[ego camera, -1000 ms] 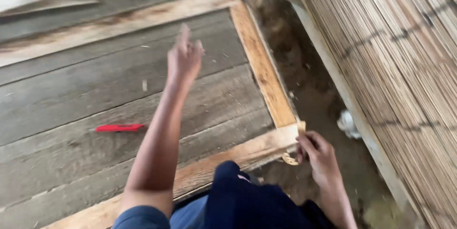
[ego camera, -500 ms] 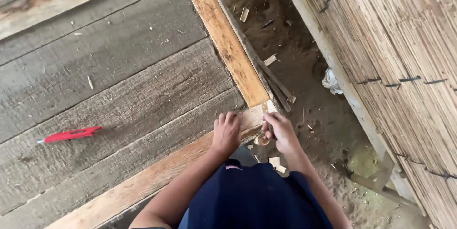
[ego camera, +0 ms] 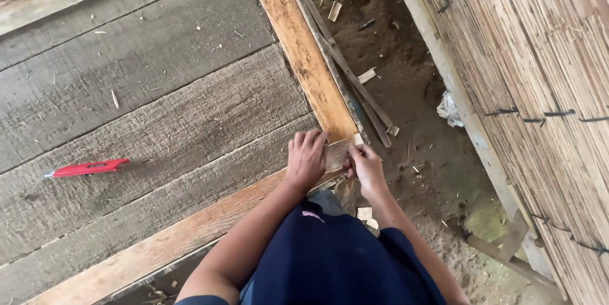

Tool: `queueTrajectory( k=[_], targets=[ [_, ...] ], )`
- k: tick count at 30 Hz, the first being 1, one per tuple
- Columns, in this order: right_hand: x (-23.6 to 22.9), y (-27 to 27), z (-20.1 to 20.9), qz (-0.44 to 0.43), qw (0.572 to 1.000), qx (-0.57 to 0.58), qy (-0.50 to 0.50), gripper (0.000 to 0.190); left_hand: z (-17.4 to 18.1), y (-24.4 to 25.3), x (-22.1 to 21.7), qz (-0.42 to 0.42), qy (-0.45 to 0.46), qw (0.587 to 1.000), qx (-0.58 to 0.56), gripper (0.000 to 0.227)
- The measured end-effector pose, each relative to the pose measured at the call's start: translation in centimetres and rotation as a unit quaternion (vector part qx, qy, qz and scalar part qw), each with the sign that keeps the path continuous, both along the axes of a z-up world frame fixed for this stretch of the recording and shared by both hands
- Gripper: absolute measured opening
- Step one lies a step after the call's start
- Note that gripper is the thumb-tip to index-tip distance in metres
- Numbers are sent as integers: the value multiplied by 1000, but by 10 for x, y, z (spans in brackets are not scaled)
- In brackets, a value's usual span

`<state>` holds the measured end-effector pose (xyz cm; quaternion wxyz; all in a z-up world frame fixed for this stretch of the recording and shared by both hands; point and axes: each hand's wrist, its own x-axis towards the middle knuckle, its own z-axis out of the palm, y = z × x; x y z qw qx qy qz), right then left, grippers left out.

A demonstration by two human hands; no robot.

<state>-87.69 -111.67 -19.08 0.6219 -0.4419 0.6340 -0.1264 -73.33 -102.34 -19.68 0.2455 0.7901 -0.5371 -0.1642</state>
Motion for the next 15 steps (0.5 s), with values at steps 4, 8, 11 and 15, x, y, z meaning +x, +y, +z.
queueTrajectory(
  k=[4,8,11,15],
  targets=[
    [-2,-2,6,45,995,-82,19,24,9,-19,0,20,-38,999,28,56],
    [2,-11,20,106,985,-122,65,19,-1,-28,7,33,-32,998,45,62],
    [12,-7,31,172,946,-212,174,24,-1,-30,13,38,-28,998,33,66],
    [10,-10,-4,242,872,-356,235,31,-4,-30,15,69,-14,996,48,78]
  ],
)
